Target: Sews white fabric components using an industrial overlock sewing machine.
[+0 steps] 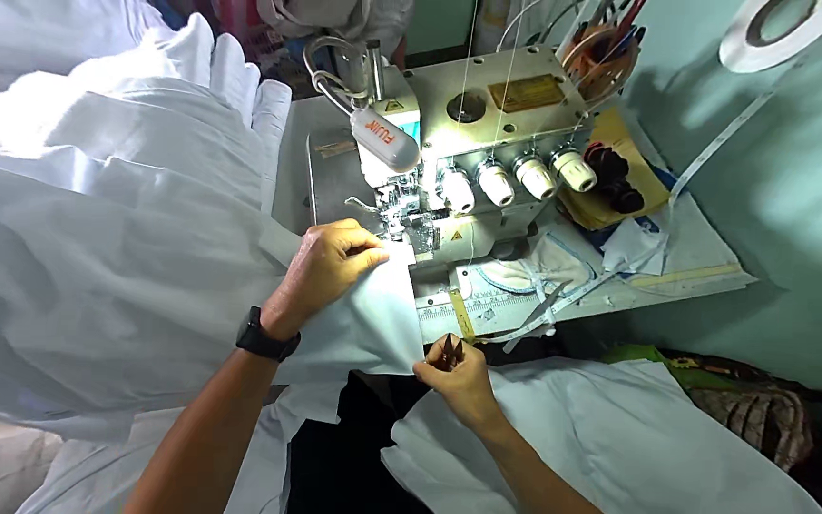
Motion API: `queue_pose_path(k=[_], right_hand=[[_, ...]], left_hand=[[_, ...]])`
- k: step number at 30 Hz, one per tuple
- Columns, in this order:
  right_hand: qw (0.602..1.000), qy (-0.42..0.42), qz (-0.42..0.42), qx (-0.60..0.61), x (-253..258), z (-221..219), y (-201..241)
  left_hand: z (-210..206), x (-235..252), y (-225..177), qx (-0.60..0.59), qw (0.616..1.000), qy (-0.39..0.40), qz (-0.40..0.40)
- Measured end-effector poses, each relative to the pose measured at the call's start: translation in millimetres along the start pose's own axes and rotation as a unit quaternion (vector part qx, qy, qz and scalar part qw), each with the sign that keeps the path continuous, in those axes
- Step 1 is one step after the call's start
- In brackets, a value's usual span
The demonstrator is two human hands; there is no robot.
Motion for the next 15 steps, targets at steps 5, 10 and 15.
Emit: queue_pose_path(k=[5,10,15], right_hand=[[0.993,0.034,0.105,-0.044,-10,-1,17],[0.976,0.028,0.208,-0.054,-7,0,39],[0.957,0.031,0.269,-0.103,13,-14,63]], left_hand=[[-18,-28,-35,0.200,0.973,-0.108,-0.034],[-53,-51,-30,0.298,0.934,-0.199,0.017],[-28,-17,-9,0.182,0.979,-0.085,0.037]])
Point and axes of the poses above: each hand's wrist, its own x-axis towards the middle knuckle, its own z-axis out of the back of the hand, y = z × x, the point moved 9 cm from there along x, towards the middle knuckle, and after that the axes turned 12 degrees about z, right-handed, at the moved point
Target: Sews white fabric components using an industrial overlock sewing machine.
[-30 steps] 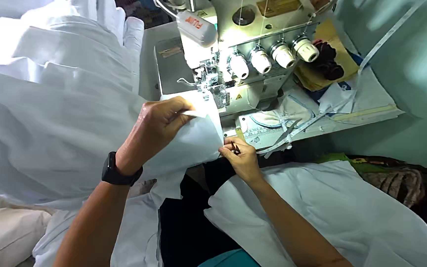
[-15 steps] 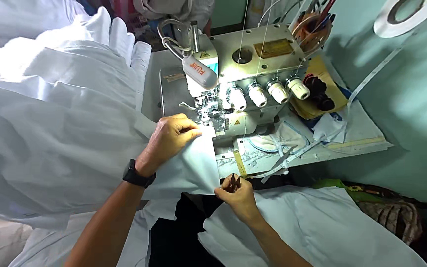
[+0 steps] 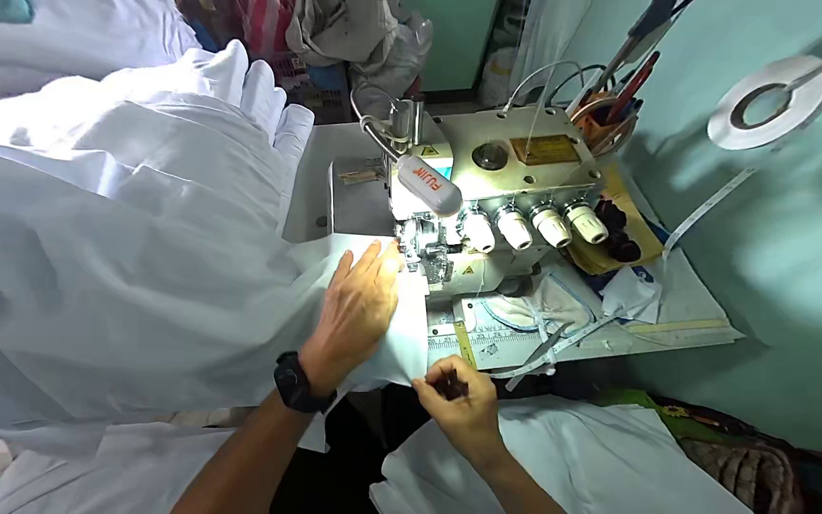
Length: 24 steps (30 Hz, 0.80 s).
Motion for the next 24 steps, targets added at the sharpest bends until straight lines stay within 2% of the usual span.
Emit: queue_pose_path(k=[2,4,7,11,14,17,20,22,24], right_hand=[[1.000,-0.013,0.008,-0.007,17,-2,-4],[0.999,-0.028,0.016,-0.004,33,-3,-6],[0.998,-0.042,0.040,0.005,58,-5,-5],[0.994,-0.037,0.084,-0.067,82,-6,-7],[0.975,-0.038,0.113,-0.186,88,-9,-6],[0.968,-0.044,0.129,-0.211,87,-14,-5],[0.970,-0.028,0.123,-0.209,78,-9,-9],[0.974,0.008,0.124,-0.191,76,-9,-7],[0.974,0.066,0.132,-0.174,79,-16,0]], left_hand=[[2,18,8,-0.013,0.999,0.027,-0.017],[5,37,13,-0.024,0.999,0.017,-0.033],[6,64,22,-0.037,0.999,0.020,-0.019],[8,93,37,-0.062,0.996,0.048,0.041],[7,113,58,-0.079,0.994,0.036,0.069],[7,130,90,-0.125,0.984,0.010,0.128],[5,127,108,-0.228,0.949,-0.019,0.215],[12,113,111,-0.273,0.931,-0.053,0.237],[35,93,110,-0.294,0.925,-0.097,0.221]])
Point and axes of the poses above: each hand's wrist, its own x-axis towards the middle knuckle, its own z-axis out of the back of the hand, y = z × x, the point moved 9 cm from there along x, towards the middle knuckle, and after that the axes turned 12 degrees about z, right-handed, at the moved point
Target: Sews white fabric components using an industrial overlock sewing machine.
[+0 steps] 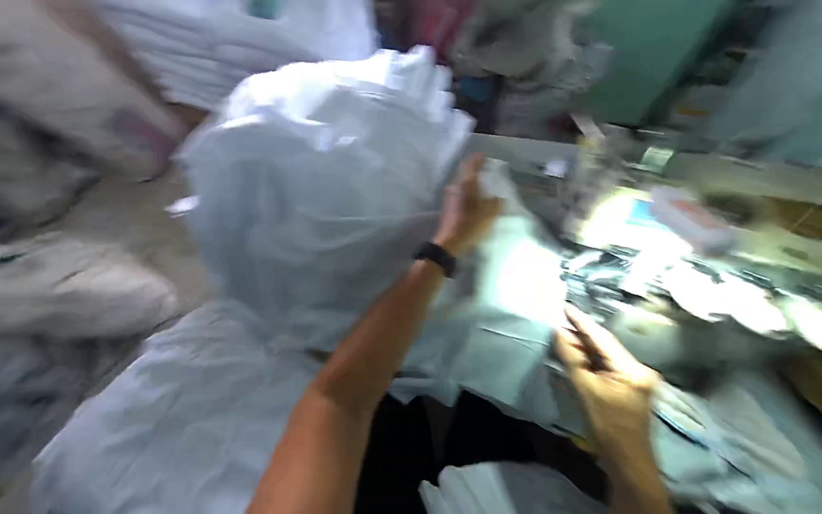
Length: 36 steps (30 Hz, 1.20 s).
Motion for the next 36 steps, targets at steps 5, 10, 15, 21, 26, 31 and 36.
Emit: queue_pose_path(k=[5,10,15,21,26,31,36], right_hand=[[0.994,0.064,0.016,0.087,6,-9,2],[0.962,0.051,0.054,0.264,4,-14,32],[0.965,0.107,0.163,0.177,9,-32,91],[0.950,0.055,0.306,-0.030,9,-52,131],[0.964,0.050,0.244,0.088,3,-33,130],[0.999,-0.024,-0.023,0.039,-18,4,33],[0.982,0.098,-0.145,0.067,-51,-31,-20]], left_hand=[[44,-92,-56,0.006,0.980,0.086,-0.179],[58,-175,-64,0.093,0.947,0.116,-0.286],[78,-210,-48,0.178,0.955,0.078,-0.223],[101,-236,-57,0.117,0.965,-0.024,-0.235],[95,-255,-59,0.111,0.972,-0.001,-0.206],[14,-267,-22,0.222,0.948,0.214,-0.075],[-26,-203,-27,0.248,0.958,-0.032,-0.143]])
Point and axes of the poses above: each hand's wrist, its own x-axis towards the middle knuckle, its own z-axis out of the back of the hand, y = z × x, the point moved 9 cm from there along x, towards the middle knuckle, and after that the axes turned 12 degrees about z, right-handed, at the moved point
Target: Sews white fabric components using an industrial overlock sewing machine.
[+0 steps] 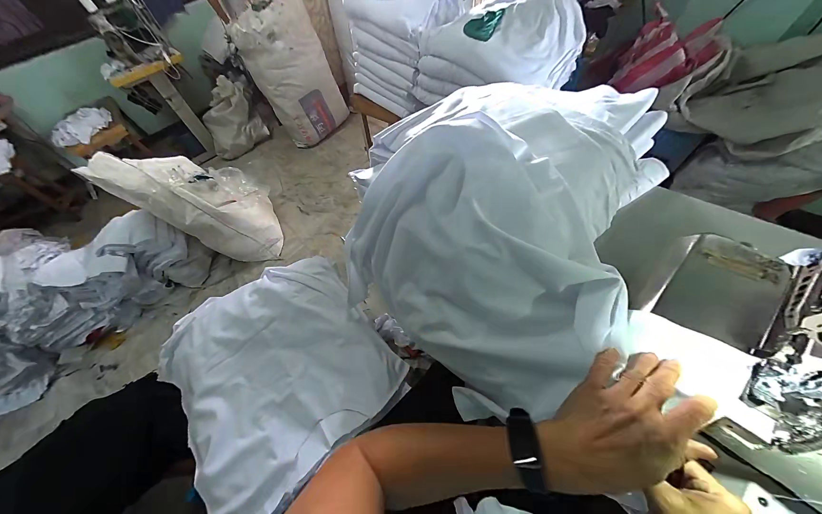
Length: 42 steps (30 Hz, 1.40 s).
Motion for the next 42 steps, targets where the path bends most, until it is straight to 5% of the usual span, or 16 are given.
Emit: queue_pose_path(k=[4,10,17,21,25,29,34,37,40,42], right_hand=[[0.977,0.003,-0.096,0.189,-4,1,-20],[0.949,0.024,-0.157,0.273,-8,10,-12],[0.897,-0.044,-0.153,0.413,-9,5,-14],[0.906,-0.094,-0.138,0.390,8,14,-17],[0.957,-0.199,-0.072,0.199,12,43,-15],[0.952,-0.269,0.023,0.140,-11,67,0],[0.963,-0.177,0.151,0.139,-17,33,36],[0.963,-0.199,0.148,0.105,-12,16,25],[0.947,-0.285,0.096,0.112,-19,11,-14],[0.917,-0.340,-0.014,0.208,-21,13,-38]], left_hand=[[-22,47,8,0.022,0.999,0.043,0.024],[-11,108,26,-0.029,0.993,0.115,0.001],[0,109,15,0.020,0.989,-0.062,-0.136],[-7,138,13,0.060,0.986,-0.073,-0.137],[1,145,18,-0.021,0.982,-0.100,-0.156],[26,62,5,-0.026,0.968,-0.065,-0.241],[-5,-12,56,0.149,0.975,-0.006,-0.165],[10,-20,52,0.077,0.981,-0.038,-0.175],[0,5,32,0.026,0.985,0.061,-0.161],[-14,36,26,0.028,0.983,0.126,-0.127]])
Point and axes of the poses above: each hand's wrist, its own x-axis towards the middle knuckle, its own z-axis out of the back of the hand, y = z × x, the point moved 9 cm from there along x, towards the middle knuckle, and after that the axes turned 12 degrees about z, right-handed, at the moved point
